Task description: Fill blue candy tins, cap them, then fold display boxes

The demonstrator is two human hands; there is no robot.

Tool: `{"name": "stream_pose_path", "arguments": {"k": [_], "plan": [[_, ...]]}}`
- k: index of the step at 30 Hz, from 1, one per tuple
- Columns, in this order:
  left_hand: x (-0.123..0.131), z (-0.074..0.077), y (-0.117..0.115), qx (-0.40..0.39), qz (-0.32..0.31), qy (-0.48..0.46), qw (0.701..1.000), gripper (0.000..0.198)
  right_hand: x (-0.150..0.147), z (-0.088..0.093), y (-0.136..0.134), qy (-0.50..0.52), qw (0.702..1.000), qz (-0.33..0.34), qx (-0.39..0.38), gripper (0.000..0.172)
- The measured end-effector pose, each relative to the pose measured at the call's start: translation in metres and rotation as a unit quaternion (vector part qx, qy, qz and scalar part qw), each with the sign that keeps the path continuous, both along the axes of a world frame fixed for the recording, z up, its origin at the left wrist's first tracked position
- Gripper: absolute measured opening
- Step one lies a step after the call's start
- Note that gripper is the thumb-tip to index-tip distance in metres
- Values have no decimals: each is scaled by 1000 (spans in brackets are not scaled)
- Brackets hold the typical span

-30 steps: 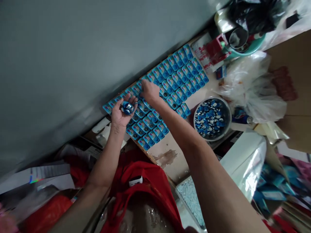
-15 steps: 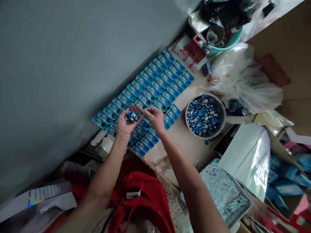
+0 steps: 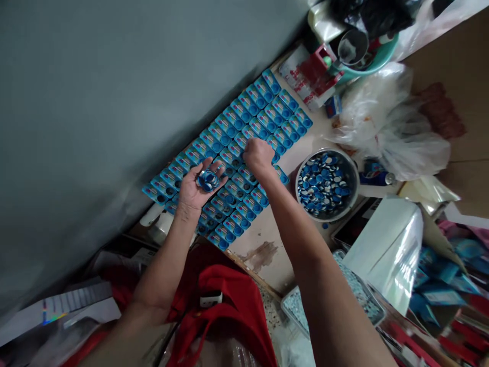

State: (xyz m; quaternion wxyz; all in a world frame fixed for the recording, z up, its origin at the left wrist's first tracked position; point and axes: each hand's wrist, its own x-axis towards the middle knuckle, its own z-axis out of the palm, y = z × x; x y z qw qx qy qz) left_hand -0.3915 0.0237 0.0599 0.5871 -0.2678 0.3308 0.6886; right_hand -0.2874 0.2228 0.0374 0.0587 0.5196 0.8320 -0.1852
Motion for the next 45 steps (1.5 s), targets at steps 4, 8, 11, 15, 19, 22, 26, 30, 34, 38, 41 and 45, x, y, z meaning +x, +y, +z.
{"name": "stream_pose_path", "arguments": {"k": [4,8,11,15,19,22,26,30,34,38,41,45], "plan": [[-3,-6,3,19,-21,-10,1000,24,-15,-2,25,-71,996,8,-59,29],[2,-6,0,33,-39,-22,998,32,-13,9,25,-51,997,20,-54,21],[9,-1,-3,33,-45,-24,998,34,0,25,-2,15,998,40,-42,11],[22,0,-2,27,-63,-34,997,41,22,47,-53,187,974,108,-70,6],[37,-4,4,-8,-74,-46,996,48,38,57,-83,231,942,208,-128,22],[50,-8,5,-34,-90,-65,993,46,50,52,-83,204,927,283,-140,33],[66,-12,5,-59,-114,-89,988,41,70,40,-76,177,914,329,-156,47],[73,-14,9,-40,-132,-114,984,40,82,34,-73,203,915,298,-182,45],[73,-14,13,-14,-145,-128,981,45,81,32,-73,218,927,250,-176,25],[71,-12,7,-15,-133,-122,983,43,77,30,-69,256,950,95,-150,19],[65,-10,0,-5,-131,-99,986,40,69,26,-57,272,949,29,-157,23],[47,-8,-8,7,-109,-47,993,39,44,19,-38,205,974,58,-76,22]]}}
